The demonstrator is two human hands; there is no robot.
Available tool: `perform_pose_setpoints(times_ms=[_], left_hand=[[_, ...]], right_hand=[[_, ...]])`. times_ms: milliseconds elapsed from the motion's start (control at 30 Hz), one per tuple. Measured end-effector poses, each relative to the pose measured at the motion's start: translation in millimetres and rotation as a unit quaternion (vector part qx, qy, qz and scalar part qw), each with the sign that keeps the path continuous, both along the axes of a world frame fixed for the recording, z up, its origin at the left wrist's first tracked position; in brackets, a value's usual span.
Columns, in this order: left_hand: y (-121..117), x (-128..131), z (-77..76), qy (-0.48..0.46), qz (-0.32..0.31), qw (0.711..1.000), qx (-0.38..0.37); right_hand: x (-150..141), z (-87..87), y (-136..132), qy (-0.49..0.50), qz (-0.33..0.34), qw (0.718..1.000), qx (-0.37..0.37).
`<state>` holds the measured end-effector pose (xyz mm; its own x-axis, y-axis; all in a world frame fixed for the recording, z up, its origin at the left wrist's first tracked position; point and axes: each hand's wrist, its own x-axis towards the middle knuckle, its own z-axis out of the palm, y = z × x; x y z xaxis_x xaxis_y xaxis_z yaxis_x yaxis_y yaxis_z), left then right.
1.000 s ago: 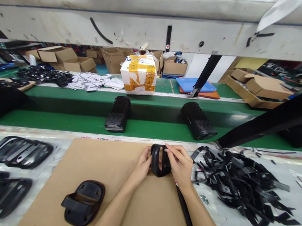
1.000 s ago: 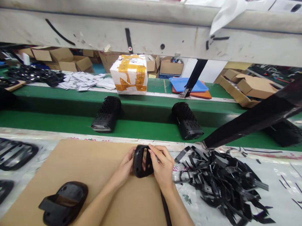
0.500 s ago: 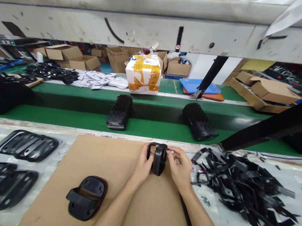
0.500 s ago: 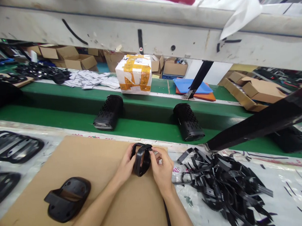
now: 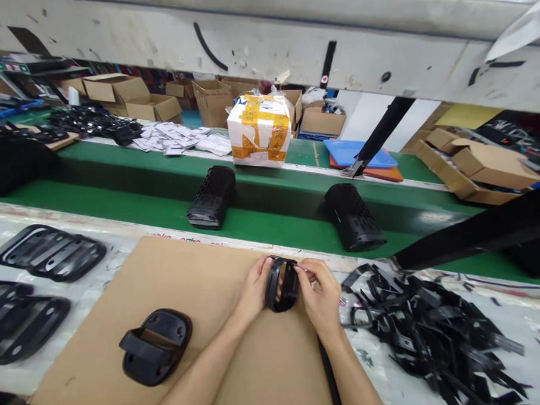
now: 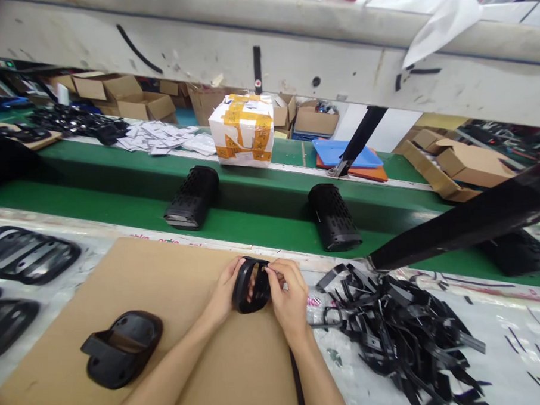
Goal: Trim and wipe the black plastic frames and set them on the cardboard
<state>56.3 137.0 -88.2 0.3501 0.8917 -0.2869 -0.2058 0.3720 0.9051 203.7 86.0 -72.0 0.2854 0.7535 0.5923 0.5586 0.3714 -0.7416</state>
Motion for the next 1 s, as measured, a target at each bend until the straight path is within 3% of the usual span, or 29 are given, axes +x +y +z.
perform_pose_setpoints(times_ms=[300,667,900,1000], left_hand=[[2.1,-2.9,-11.3,0.001,0.006,0.997,0.071],[1.6,-1.5,-8.5,-0.015,-0.034,0.999,0.029],[-2.3,-3.5,3.7,-0.06,-0.06,0.996,-0.025],[-3.8,-3.6,6.8,-0.071,-0.054,0.996,0.001]], right_hand=[[-3.8,0.8,-0.9,0.011,-0.031,0.999,0.009],[-0.8,4.5,-0.2,0.007,0.004,1.0,-0.011],[-0.5,0.3,0.7,0.022,-0.036,0.999,-0.002],[0.8,-2.1,0.9,0.029,-0.039,0.999,-0.009]])
